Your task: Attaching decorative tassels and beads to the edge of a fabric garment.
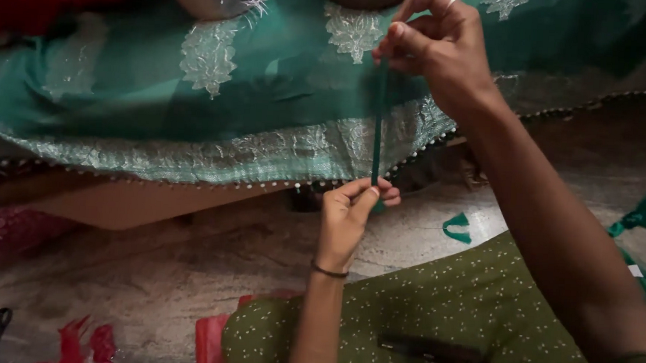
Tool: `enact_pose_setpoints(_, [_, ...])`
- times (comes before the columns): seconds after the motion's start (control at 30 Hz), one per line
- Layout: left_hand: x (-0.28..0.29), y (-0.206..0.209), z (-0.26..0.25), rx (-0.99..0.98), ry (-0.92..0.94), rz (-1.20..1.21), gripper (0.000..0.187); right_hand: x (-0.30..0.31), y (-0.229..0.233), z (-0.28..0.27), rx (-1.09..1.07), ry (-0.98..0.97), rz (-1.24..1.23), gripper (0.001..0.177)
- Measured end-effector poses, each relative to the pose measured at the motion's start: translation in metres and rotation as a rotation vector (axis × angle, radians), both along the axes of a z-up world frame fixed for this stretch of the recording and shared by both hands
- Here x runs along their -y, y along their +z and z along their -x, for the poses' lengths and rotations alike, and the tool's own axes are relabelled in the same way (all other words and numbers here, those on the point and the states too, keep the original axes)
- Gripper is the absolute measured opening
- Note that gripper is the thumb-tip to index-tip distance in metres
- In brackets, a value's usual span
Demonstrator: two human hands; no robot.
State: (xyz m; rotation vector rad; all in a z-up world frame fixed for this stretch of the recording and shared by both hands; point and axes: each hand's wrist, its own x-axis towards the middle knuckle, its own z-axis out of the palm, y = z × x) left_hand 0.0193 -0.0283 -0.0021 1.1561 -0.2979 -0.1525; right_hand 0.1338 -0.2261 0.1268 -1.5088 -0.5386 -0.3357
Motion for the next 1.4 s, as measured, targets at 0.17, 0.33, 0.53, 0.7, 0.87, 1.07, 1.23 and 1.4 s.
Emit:
enact_pose_setpoints(0.17, [0.001, 0.006, 0.007, -0.068, -0.009, 0.107, 0.025, 0.004, -0.001, -0.002, -0.007, 0.036, -0.017, 0.008])
enact_pose_setpoints(0.33, [0.002, 0.020, 0.028, 0.145, 0.207, -0.356, 0.046, 0.008, 0.025, 0.030, -0.068, 0.007, -0.010, 0.008])
enact_pose_setpoints(0.53, [0.009, 0.021, 0.047, 0.180, 0.210, -0.197, 0.035, 0.028, 0.032, 0.085, -0.029, 0.182, -0.177, 0.005])
enact_pose_setpoints(0.7, [0.008, -0.011, 0.046, 0.112, 0.213, -0.194, 0.016, 0.036, 0.005, 0.148, -0.136, 0.411, -0.192, 0.005])
enact_pose_setpoints(0.87, [0.010, -0.008, 0.037, 0.146, 0.119, 0.078, 0.015, 0.002, -0.050, 0.205, -0.263, 0.645, 0.030, 0.015])
enact_pose_setpoints(1.07, [0.006, -0.002, 0.035, -0.102, 0.033, 0.198, 0.015, -0.019, -0.148, 0.197, -0.466, 0.384, 0.449, 0.014])
enact_pose_setpoints(1.23, [0.000, -0.012, 0.038, -0.060, 0.098, 0.136, 0.022, -0.019, -0.142, 0.164, -0.458, 0.100, 0.102, 0.022])
enact_pose_setpoints(1.4, [0.005, -0.035, 0.045, -0.061, 0.223, 0.052, 0.023, -0.040, -0.134, 0.132, -0.665, 0.052, -0.114, 0.023])
